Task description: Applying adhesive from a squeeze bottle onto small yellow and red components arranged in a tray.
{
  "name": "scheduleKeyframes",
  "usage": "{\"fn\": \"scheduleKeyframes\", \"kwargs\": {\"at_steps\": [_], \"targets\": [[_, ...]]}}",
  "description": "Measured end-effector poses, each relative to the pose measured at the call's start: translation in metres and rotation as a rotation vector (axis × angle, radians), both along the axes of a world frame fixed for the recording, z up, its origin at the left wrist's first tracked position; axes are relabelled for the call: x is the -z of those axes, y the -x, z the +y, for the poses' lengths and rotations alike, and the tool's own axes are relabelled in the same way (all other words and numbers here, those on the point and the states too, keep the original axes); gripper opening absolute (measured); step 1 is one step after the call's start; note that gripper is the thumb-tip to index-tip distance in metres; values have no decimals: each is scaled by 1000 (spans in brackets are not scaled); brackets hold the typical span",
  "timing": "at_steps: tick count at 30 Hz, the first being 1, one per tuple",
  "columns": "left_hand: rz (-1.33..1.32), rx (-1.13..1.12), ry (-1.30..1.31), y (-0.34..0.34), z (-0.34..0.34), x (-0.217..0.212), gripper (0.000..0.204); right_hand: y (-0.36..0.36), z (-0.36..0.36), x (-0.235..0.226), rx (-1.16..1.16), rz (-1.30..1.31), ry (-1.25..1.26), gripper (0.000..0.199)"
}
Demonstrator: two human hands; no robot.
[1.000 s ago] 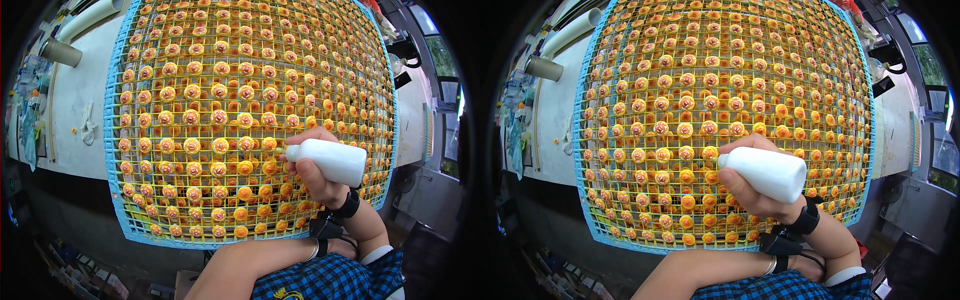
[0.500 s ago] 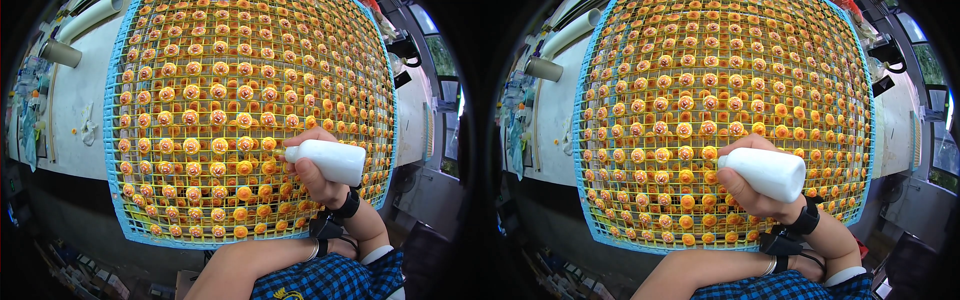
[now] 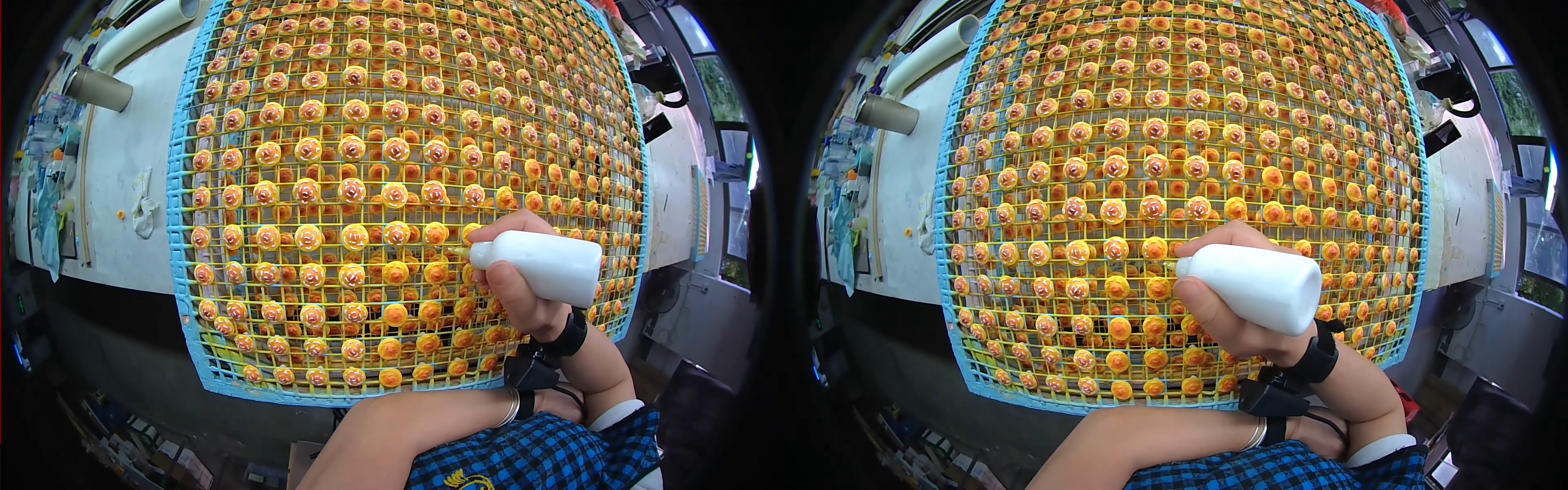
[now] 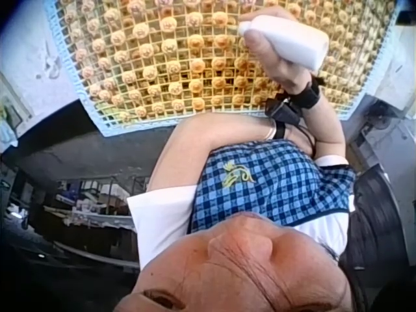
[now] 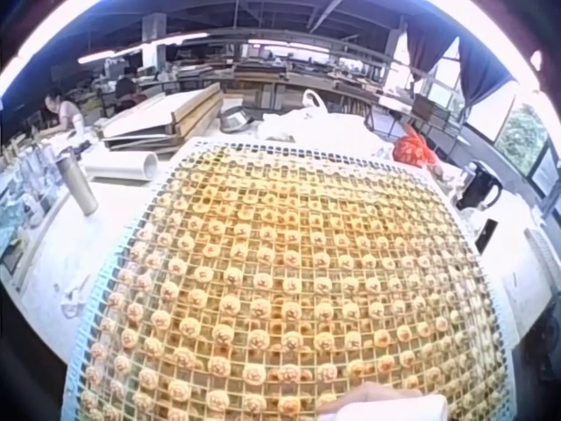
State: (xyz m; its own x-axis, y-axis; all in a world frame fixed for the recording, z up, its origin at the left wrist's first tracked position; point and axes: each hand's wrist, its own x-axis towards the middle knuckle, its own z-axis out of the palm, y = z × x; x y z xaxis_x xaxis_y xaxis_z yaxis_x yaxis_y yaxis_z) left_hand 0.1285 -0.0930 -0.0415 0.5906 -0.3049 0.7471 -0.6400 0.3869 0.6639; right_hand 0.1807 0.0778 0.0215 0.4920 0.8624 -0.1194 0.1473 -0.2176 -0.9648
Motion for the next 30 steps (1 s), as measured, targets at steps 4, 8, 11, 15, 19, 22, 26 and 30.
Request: {"fn": "scheduleKeyframes", "kwargs": {"at_steps": [4,8,11,15,19,22,26,30], "targets": [[3,-1,-2,0,2,0,18,0,0,0,1,32,2,19],[8,-2,-2,1,2,0,18,-1,3,-1,-37,-39,8,19],[9,-2,-1,1,1,-1,19,-1,3,-2,-57,-57,21,19],[11,-5,-3,1,1,-1,19,-1,1,0,-46,-6,12,20],[13,-9,-5,0,2,-2,19,-1,-1,1,-30,21,15,20],[16,-13,-8,0,5,-2,19,-1,0,4,0,5,-37,18],[17,-17,-10,0,5,-1,20,-2,-1,7,7,-5,-57,16],[17,-19,-12,0,6,-2,20,-2,-1,7,13,-9,-82,16]]}}
